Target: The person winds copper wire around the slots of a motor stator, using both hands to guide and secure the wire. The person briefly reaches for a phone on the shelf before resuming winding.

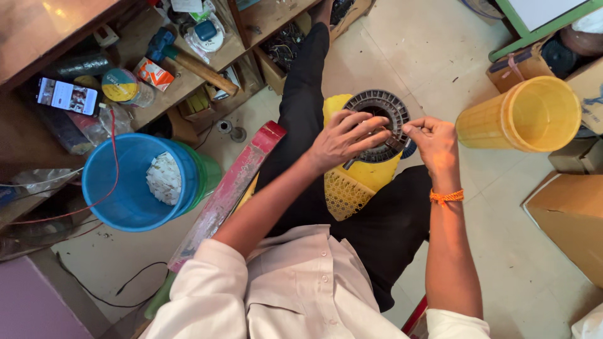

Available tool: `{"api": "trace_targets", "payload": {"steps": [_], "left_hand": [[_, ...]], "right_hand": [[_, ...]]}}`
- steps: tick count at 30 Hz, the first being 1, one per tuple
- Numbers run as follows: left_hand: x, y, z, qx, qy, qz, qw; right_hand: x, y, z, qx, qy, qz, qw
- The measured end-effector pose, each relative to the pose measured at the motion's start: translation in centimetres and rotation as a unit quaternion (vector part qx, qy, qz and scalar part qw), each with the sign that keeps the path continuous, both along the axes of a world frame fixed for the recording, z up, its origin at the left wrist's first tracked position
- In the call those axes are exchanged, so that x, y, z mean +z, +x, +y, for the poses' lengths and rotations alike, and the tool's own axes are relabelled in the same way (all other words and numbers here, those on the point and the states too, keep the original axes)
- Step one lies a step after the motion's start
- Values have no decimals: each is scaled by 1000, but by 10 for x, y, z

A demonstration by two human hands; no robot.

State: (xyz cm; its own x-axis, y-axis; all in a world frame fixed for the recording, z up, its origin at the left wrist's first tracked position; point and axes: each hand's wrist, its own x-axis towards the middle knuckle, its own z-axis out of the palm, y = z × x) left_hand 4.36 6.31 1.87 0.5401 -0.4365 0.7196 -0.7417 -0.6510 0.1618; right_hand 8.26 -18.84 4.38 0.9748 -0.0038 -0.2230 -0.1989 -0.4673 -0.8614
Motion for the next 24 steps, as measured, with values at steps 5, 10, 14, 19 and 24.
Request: {"api": "trace_targets", "payload": {"steps": [5,10,14,19,24], "left_hand": [[9,35,14,-96,98,-20,990],[20,45,15,-171,51,139,974],[26,48,15,-182,55,191,963],[27,46,14,-182,24,238,954],[23,46,11,-191,-7,255,948]], "right_hand": [[2,-7,-10,-6,83,27,996],[15,-13,-17,25,120,71,990],[27,-17,-14,64,128,76,987],[40,-23,2,106,138,20,985],[52,-45,25,109,-68,-15,992]]}}
